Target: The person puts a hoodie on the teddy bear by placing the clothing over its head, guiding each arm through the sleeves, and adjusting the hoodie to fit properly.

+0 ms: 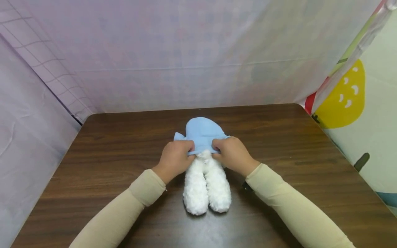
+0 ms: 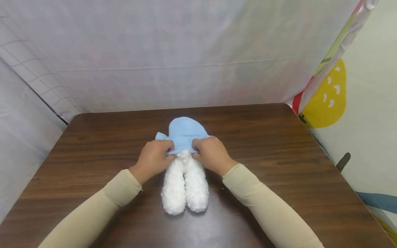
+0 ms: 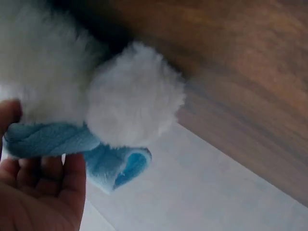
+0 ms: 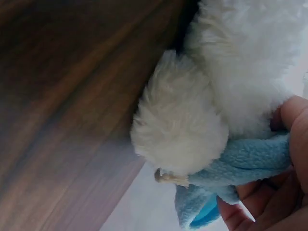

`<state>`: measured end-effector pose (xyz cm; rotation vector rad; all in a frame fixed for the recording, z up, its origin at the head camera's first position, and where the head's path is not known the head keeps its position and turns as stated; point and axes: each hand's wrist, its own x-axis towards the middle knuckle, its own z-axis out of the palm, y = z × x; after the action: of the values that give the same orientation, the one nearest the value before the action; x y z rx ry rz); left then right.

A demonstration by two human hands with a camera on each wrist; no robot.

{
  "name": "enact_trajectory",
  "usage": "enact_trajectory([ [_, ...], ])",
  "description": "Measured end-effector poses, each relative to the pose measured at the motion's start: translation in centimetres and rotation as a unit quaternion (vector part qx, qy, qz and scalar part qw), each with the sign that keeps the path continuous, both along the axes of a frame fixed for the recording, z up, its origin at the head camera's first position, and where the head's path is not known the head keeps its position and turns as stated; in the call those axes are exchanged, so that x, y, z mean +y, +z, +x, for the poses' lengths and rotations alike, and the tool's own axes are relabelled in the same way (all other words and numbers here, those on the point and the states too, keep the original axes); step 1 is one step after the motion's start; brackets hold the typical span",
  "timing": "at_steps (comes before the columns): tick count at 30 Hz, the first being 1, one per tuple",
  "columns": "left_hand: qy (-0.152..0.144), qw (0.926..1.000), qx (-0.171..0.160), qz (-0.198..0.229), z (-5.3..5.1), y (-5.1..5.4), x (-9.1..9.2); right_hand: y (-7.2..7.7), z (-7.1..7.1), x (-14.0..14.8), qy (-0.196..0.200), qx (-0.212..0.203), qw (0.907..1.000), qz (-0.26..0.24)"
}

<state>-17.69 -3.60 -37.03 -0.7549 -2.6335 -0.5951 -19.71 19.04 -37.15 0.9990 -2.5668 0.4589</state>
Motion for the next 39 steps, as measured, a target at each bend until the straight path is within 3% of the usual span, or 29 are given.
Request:
enact_trajectory([
  [2, -0.001, 0.9999, 0.011, -0.011, 0.1, -0.2, 0.0, 0.1, 0.1, -0.1, 0.003, 0.007, 0.9999, 0.014],
  [4, -0.021, 0.9995, 0.006, -0.024, 0.2, -0.1, -0.1, 0.5, 0.3, 0.1, 0.018, -0.013, 0.9993, 0.031],
  [6, -0.064, 0.9975, -0.015, -0.026, 0.1, 0.1, -0.5, 1.4, 0.5, 0.5, 0.04, -0.07, 0.9958, 0.043],
  [9, -0.138, 0.9889, -0.054, 0.0, -0.1, 0.6, -1.5, 2.4, 0.6, 1.1, 0.06, -0.175, 0.982, 0.039],
  [11, -0.157, 0.9858, -0.059, 0.01, -0.2, 0.7, -1.9, 2.5, 0.6, 1.1, 0.054, -0.2, 0.9778, 0.03],
  [13, -0.14, 0.9887, -0.052, 0.008, -0.2, 0.8, -1.9, 2.2, 0.6, 0.9, 0.036, -0.176, 0.9831, 0.036],
  [16, -0.083, 0.9949, -0.052, -0.024, -0.2, 1.1, -1.3, 1.9, 1.0, 0.4, -0.009, -0.091, 0.9935, 0.067],
  [19, -0.046, 0.9929, -0.096, -0.052, -0.4, 1.7, -0.9, 2.1, 1.0, 0.2, -0.044, -0.058, 0.9926, 0.097],
  [24, -0.054, 0.9784, -0.179, -0.087, -1.1, 2.3, -0.8, 2.2, 0.0, 0.1, -0.037, -0.11, 0.9869, 0.112],
  [27, -0.064, 0.9736, -0.201, -0.087, -1.4, 2.3, -0.8, 2.2, -0.4, 0.1, -0.034, -0.123, 0.9857, 0.11],
  [34, -0.061, 0.9737, -0.2, -0.091, -1.6, 2.3, -0.7, 1.9, -0.4, 0.1, -0.029, -0.099, 0.9889, 0.106],
  [39, -0.05, 0.9779, -0.179, -0.096, -1.5, 2.0, -0.6, 1.4, -0.3, 0.1, -0.014, -0.084, 0.9916, 0.098],
])
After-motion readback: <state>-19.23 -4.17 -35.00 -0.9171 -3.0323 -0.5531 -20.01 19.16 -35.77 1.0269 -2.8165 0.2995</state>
